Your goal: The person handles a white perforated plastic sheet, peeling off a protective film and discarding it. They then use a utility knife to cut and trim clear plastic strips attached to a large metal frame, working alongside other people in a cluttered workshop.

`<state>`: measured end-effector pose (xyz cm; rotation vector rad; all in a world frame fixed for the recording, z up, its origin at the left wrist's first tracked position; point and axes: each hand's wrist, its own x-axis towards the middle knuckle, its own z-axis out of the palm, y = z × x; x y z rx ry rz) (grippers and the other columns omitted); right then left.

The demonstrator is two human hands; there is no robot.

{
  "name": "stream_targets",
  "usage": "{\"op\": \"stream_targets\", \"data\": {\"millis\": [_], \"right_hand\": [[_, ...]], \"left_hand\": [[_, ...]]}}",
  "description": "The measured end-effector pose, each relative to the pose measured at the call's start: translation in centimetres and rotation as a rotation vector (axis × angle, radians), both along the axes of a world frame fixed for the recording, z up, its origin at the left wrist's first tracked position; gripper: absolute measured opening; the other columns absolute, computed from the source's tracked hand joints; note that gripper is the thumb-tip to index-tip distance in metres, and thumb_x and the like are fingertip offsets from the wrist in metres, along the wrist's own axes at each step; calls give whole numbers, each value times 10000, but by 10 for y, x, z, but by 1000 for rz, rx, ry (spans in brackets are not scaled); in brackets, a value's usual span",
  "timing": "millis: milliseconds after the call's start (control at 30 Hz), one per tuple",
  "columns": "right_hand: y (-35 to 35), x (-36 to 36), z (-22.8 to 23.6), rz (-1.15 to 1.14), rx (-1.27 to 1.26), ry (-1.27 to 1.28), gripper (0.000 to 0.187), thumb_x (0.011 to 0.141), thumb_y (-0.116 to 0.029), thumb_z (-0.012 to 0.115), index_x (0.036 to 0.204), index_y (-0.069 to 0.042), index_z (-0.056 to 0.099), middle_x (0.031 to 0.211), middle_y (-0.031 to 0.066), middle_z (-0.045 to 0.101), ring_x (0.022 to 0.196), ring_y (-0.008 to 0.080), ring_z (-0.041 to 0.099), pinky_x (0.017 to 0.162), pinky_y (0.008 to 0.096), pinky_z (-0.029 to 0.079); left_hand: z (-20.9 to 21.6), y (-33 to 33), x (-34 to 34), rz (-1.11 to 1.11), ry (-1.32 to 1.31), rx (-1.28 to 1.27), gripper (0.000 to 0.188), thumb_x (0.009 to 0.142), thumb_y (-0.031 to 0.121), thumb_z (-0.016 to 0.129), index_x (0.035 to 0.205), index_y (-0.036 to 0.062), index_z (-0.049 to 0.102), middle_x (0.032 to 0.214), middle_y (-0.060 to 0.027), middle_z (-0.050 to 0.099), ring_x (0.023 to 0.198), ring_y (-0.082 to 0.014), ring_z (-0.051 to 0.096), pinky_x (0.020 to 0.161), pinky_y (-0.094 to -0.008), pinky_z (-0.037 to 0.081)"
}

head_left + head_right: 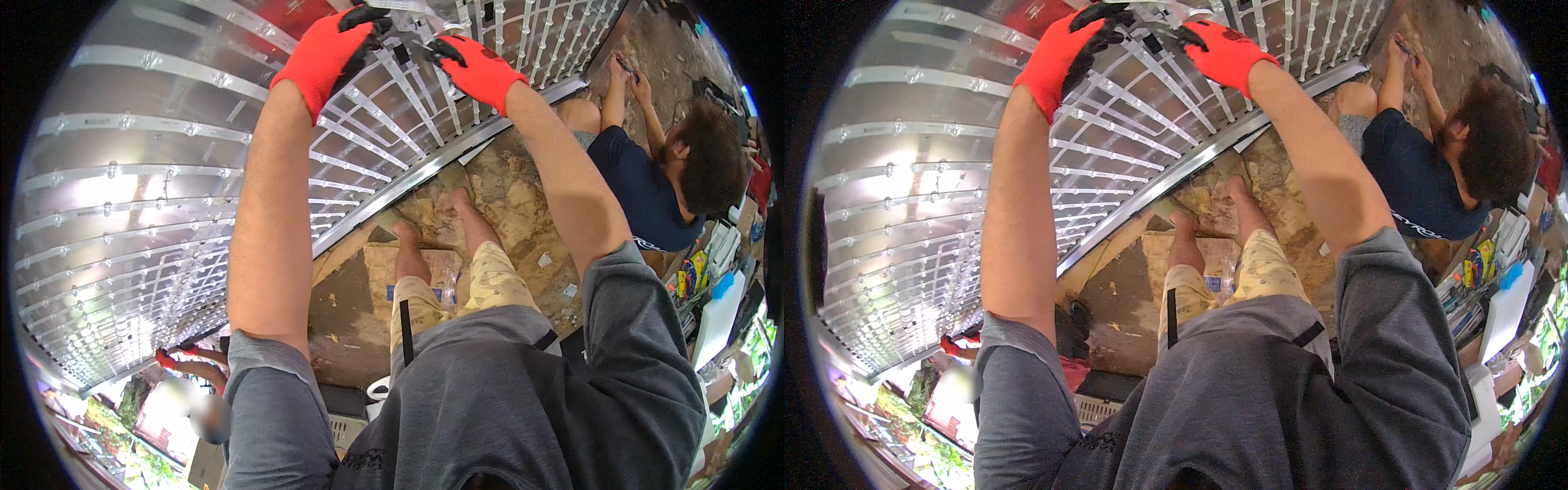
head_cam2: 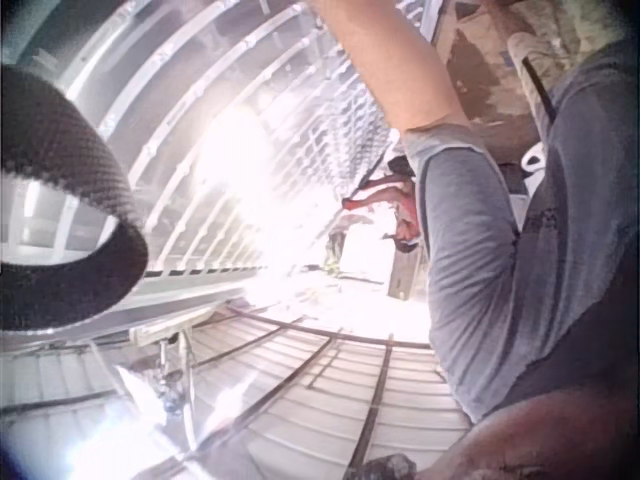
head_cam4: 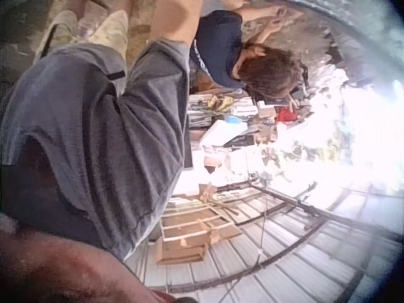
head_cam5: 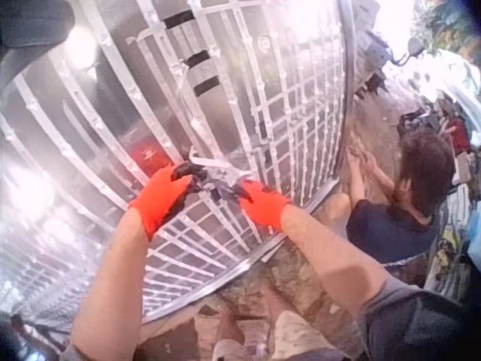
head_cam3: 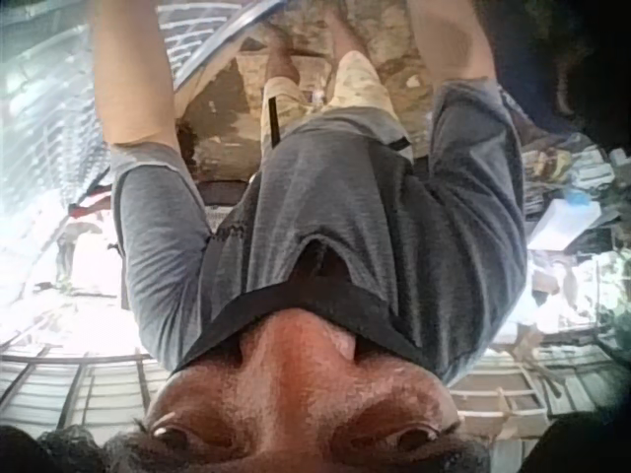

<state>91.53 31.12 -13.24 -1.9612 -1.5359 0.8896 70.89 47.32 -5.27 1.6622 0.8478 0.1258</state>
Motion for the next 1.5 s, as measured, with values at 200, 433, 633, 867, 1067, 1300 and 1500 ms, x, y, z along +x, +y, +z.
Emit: {"op": "stream_targets", "data": {"millis": [200,433,633,867,1067,1300,1500], "right_hand": [[27,-13,19,17,-66,-277,447,921,-328,553,1339,-172,521,1082,137,663,945,336,638,864,412,495],[36,1,22,106,30,-318,328,905,-291,563,1210,-172,571,1056,87,660,907,301,646,797,424,510],[46,9,19,269,303,-412,202,847,-243,583,994,-110,623,1009,99,624,958,321,614,787,453,498],[48,15,22,303,371,-399,152,828,-222,603,922,-105,627,909,95,620,878,314,620,729,439,499],[54,13,26,379,391,-454,162,819,-233,620,907,-97,625,894,94,623,888,308,618,742,441,492],[50,20,1,291,335,-535,267,880,-272,618,1125,-167,638,1150,37,644,937,291,639,809,383,517],[64,24,21,522,377,-639,247,868,-226,612,1109,-173,626,1066,23,648,906,280,643,747,397,532]], "left_hand": [[5,-3,-7,90,-145,-110,319,936,181,566,1203,25,645,1054,-20,672,944,-119,573,890,-268,438],[-2,0,-13,97,-328,-278,346,969,250,544,1239,46,619,1125,-91,669,1010,-174,618,923,-286,453],[3,-21,-27,181,-323,-147,352,986,193,512,1255,-18,596,1162,-108,667,1055,-205,624,968,-313,447],[-32,-102,-65,357,-164,-255,332,949,166,524,1222,5,623,1017,-90,714,910,-131,632,842,-257,468],[-79,-176,-68,470,-137,-422,336,958,149,539,1261,12,592,1081,-62,689,939,-116,597,815,-247,461],[-70,-173,-50,468,-17,-442,344,969,130,544,1283,-6,570,1153,-57,652,1000,-114,605,852,-234,460],[-91,-160,-47,539,-117,-347,347,976,128,536,1294,-9,560,1202,-71,646,1063,-117,605,906,-232,456]]}}
